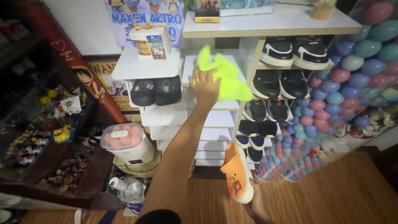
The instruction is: Picking up various shoes from the floor, wiping some with a cloth, and placing them into a white shoe rack.
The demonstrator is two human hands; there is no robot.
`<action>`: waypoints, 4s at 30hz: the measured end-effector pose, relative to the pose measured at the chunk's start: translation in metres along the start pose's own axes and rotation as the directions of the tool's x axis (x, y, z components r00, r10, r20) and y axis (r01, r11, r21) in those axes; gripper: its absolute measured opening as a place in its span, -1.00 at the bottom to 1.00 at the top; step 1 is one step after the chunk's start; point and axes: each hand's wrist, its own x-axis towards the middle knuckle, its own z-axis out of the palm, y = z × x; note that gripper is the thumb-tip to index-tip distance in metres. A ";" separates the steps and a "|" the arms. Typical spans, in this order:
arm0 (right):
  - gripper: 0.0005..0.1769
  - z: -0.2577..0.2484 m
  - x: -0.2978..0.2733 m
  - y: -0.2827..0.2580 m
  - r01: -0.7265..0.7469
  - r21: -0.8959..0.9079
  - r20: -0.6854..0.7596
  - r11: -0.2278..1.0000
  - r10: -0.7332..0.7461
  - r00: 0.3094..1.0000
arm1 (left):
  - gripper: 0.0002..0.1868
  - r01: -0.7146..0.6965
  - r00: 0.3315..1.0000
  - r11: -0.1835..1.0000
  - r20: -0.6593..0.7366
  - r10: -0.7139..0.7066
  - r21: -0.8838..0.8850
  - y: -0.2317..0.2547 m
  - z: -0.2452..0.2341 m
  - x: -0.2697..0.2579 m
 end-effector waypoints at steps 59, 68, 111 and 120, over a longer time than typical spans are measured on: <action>-0.47 -0.019 0.115 0.663 -0.543 -0.415 -0.245 0.730 0.485 0.840 | 0.01 0.883 -0.349 -0.465 0.761 -0.547 0.071 -0.423 -0.172 -0.835; -0.53 -0.127 0.235 0.798 -0.427 -0.187 -0.148 0.885 0.405 0.903 | -0.08 0.934 0.272 0.355 0.745 -0.609 -0.051 -0.472 -0.119 -0.946; -0.58 -0.118 0.520 0.901 -0.228 0.106 -0.341 0.968 0.251 0.906 | -0.46 0.987 0.158 0.091 0.806 -0.571 -0.129 -0.493 -0.130 -0.845; -0.29 -0.152 0.528 0.877 -0.495 -0.286 -0.024 0.820 0.511 0.859 | -0.47 0.986 0.166 0.109 0.831 -0.531 -0.127 -0.495 -0.133 -0.841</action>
